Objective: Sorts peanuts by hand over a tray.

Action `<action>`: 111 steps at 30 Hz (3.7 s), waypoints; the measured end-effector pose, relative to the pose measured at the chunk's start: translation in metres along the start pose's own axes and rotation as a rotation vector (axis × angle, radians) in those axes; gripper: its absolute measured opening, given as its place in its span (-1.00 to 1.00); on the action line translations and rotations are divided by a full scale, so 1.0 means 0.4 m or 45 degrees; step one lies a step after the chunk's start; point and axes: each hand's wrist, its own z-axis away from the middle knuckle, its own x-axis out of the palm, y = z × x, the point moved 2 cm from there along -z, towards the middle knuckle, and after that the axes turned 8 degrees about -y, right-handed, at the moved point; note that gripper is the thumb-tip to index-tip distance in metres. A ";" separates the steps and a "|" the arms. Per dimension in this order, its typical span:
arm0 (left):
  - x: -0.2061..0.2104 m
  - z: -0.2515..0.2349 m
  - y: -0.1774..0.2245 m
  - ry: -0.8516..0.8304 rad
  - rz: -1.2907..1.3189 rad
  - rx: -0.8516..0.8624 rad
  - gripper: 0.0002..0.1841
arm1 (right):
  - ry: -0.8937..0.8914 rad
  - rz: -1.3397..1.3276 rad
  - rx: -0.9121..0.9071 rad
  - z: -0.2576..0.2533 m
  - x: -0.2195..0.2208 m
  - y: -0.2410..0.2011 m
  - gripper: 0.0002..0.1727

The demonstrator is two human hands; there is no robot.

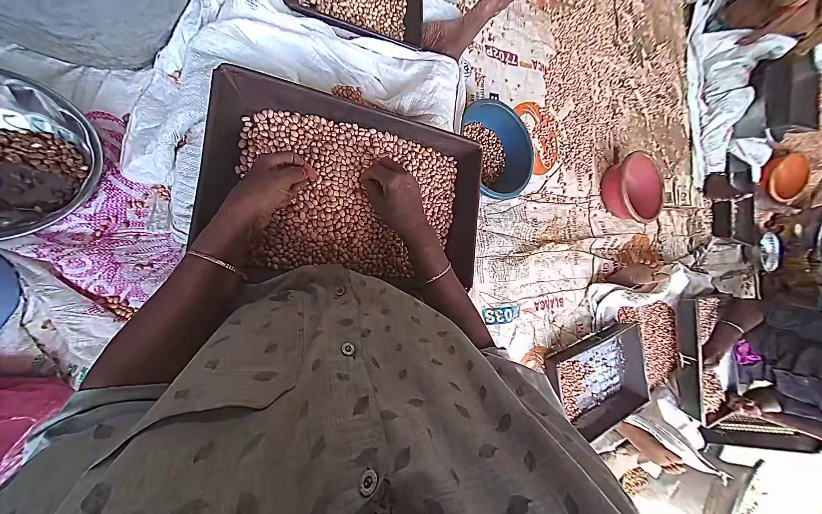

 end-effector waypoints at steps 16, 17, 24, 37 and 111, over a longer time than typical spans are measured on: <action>-0.006 0.000 0.002 -0.052 0.324 0.020 -0.80 | -0.130 0.071 0.010 0.002 -0.007 0.017 -0.75; -0.006 0.000 0.001 -0.057 0.330 0.035 -0.79 | -0.134 0.098 0.014 0.002 -0.005 0.016 -0.76; 0.002 0.003 0.003 -0.113 0.263 0.042 -0.66 | -0.018 -0.132 -0.025 0.005 -0.010 0.033 -0.73; -0.059 0.017 -0.006 0.069 0.967 0.047 -0.61 | -0.167 0.048 -0.166 -0.026 0.078 -0.136 -0.79; -0.047 0.030 0.005 0.192 0.643 0.002 -0.52 | -0.027 -0.606 -0.242 -0.071 0.050 -0.185 -0.84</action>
